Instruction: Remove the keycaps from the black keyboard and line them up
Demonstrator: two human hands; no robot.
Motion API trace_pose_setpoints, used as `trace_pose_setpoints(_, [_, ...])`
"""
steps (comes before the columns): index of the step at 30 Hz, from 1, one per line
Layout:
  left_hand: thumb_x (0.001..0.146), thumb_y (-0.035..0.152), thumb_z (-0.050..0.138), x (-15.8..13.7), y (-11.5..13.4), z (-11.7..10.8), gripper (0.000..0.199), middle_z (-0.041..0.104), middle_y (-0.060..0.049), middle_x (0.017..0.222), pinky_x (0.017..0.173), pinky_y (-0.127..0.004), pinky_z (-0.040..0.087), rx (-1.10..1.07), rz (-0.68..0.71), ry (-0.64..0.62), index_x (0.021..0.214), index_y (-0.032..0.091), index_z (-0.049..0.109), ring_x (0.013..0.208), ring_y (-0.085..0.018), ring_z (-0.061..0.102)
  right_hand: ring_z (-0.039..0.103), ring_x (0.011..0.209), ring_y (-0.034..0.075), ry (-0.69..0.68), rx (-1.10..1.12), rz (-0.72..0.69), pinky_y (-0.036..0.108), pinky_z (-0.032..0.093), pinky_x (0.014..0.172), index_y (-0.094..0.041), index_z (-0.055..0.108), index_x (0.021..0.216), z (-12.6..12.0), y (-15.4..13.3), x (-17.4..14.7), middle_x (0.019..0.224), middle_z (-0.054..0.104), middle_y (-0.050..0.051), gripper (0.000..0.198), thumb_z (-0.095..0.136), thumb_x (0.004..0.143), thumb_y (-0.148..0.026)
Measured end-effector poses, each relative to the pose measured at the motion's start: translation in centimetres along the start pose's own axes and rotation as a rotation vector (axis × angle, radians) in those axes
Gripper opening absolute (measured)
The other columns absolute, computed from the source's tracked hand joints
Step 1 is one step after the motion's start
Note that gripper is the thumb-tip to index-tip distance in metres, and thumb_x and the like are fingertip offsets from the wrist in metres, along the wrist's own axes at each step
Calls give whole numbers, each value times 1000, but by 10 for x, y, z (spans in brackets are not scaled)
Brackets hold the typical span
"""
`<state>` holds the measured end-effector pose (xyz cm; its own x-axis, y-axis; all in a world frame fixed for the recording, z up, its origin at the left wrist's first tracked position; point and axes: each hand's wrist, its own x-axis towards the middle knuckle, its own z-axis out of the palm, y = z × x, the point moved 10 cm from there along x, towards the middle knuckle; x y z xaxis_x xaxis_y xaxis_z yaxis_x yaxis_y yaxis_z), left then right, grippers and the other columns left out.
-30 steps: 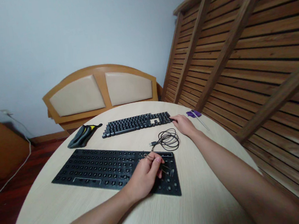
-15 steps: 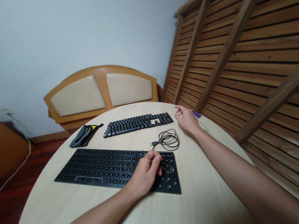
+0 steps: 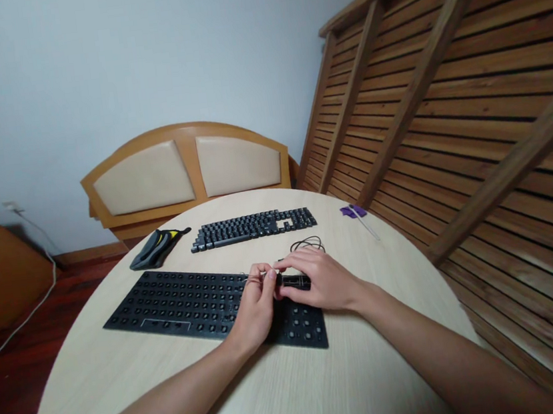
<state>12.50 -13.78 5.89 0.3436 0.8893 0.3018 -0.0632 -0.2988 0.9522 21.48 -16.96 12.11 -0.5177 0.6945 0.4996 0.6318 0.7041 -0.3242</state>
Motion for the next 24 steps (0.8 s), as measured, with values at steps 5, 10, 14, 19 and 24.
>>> trace_pose_setpoints(5, [102, 41, 40, 1, 0, -6, 25, 50, 4, 72, 71, -27, 41, 2, 1, 43, 88, 21, 45, 69, -14, 50, 66, 93, 21, -41, -84, -34, 37, 44, 87, -19, 65, 115, 10, 7, -4, 100, 73, 5, 29, 65, 88, -31])
trace_pose_setpoints(10, [101, 43, 39, 3, -4, -6, 26, 50, 3, 74, 74, -29, 42, 81, 2, 55, 88, 21, 46, 71, -16, 50, 69, 91, 20, -48, -136, -68, 36, 46, 84, -20, 66, 120, 17, 12, -5, 100, 76, 6, 28, 60, 94, -29])
trace_pose_setpoints(14, [96, 39, 49, 5, 0, -2, 23, 61, -7, 99, 88, -39, 46, 298, 2, -79, 106, 19, 50, 93, -22, 58, 70, 92, 21, 51, -152, -33, 36, 48, 84, -20, 69, 117, 3, 28, -8, 103, 76, 6, 25, 59, 95, -29])
trace_pose_setpoints(19, [87, 40, 63, 1, 24, 3, 42, 53, -13, 133, 107, -51, 37, 758, 222, -454, 123, 21, 53, 125, -31, 46, 70, 96, 19, 264, -173, 354, 32, 51, 89, -26, 72, 113, -39, 101, -28, 108, 75, 3, 27, 65, 89, -37])
trace_pose_setpoints(24, [79, 58, 68, -8, 15, -15, 78, 40, -16, 149, 113, -57, 28, 981, 273, -714, 142, 22, 41, 138, -36, 35, 72, 86, 24, 426, -292, 702, 33, 54, 78, -16, 73, 113, -77, 171, -74, 101, 77, 11, 37, 59, 90, -43])
